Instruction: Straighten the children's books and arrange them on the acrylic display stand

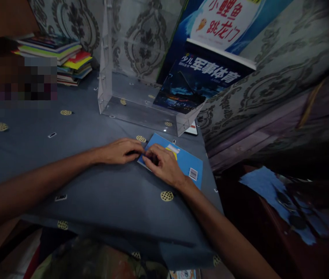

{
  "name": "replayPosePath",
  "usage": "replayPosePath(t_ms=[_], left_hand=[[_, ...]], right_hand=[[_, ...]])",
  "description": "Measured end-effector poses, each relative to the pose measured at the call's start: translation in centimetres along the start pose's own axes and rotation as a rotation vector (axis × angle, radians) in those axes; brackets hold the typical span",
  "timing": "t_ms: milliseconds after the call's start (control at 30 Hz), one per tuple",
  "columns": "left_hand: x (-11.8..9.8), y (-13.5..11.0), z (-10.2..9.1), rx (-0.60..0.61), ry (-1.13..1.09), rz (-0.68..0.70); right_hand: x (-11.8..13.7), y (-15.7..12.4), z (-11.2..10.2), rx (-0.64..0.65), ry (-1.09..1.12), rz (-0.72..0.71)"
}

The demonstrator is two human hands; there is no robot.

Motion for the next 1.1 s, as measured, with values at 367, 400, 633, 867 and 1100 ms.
replayPosePath(t_ms=[367,400,633,867,1100], left_hand=[[0.5,-0.6,0.2,-0.058,-0.175,-0.127],[0.3,-0.8,0.3,-0.082,-0.155,-0.132],[-0.8,-1.9,0.6,-0.109,-0.101,-0.116],[-0.8,-1.8,0.3,-0.104,-0.111,-0.121],[-0.6,-1.8,0.3,-0.120,-0.107,-0.107]], right_hand=[[0.0,-0.6,1.0,0.131,-0.193,-0.017],[0.0,-0.6,1.0,0.131,-0.203,-0.018],[0.2,-0.6,0.7,0.061,-0.147,-0.043],[0.1,-0.6,0.5,0.019,-0.076,-0.059],[-0.1,-0.5,0.6,0.036,-0.075,-0.039]])
Point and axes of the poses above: each hand's wrist, its own y-axis towards the middle knuckle, its own z-axis out of the palm, x = y × z, the point moved 5 cm from there along y, towards the middle knuckle, and after that the axes turned 6 degrees about x, right-handed, at the moved point
